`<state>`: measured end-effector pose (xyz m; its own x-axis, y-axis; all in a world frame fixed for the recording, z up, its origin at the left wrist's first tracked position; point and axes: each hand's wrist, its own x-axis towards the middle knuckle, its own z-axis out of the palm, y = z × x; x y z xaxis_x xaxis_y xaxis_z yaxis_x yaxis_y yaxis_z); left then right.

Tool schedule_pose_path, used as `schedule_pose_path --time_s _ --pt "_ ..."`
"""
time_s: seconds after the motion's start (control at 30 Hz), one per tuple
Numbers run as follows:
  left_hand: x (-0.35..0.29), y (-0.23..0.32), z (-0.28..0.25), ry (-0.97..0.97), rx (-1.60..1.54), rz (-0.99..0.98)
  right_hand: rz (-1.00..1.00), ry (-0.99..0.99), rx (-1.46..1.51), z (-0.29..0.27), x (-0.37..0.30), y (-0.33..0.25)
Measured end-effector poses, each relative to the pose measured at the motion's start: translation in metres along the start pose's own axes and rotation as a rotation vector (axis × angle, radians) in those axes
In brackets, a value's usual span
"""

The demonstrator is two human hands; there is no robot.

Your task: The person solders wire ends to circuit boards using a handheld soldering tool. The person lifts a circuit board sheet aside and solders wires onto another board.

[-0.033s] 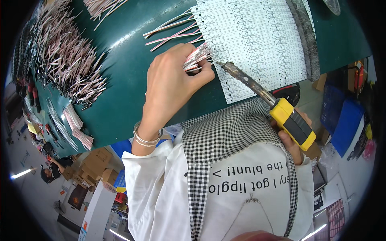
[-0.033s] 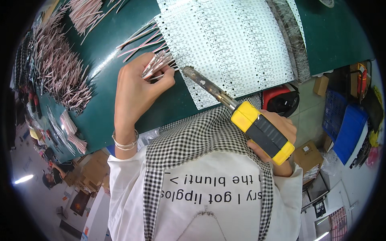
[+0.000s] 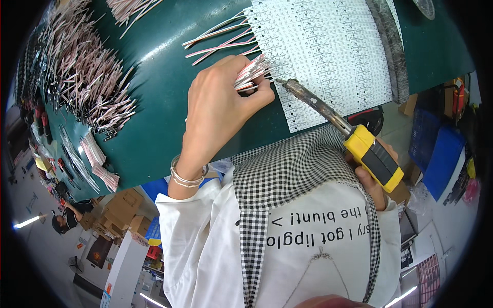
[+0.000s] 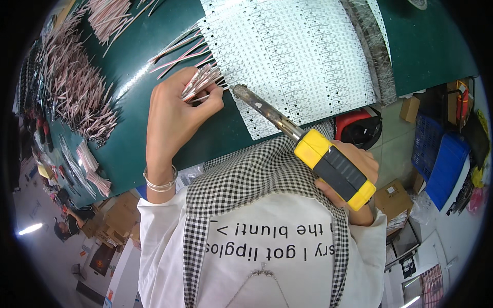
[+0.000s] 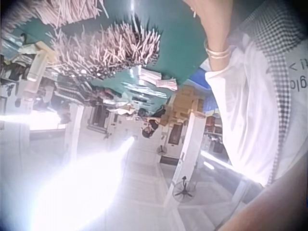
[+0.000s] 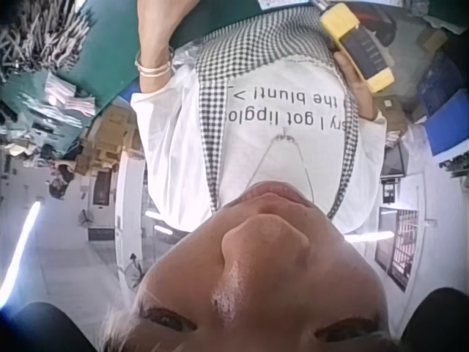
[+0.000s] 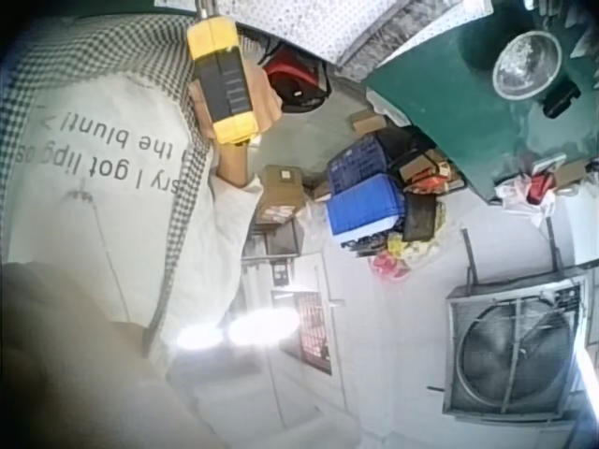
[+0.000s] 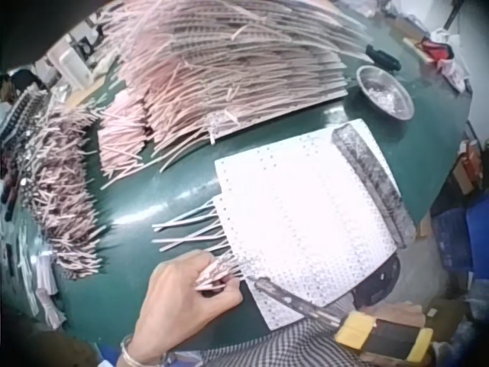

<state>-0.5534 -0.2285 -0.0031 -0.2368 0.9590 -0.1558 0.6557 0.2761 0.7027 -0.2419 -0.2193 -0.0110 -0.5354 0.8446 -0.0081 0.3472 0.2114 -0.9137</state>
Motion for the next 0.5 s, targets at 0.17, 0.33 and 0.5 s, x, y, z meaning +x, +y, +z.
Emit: schedule_pose_path --time_s 0.17,0.33,0.5 --pt "0.001 0.000 0.001 0.022 0.020 0.012 0.030 -0.025 -0.046 0.001 0.004 -0.003" --pt "0.003 -0.002 0.001 0.034 0.029 0.031 -0.206 -0.010 -0.182 0.002 0.016 -0.005" --pt "0.003 0.001 0.001 0.042 0.010 0.023 -0.125 -0.058 -0.121 -0.002 0.011 -0.005"
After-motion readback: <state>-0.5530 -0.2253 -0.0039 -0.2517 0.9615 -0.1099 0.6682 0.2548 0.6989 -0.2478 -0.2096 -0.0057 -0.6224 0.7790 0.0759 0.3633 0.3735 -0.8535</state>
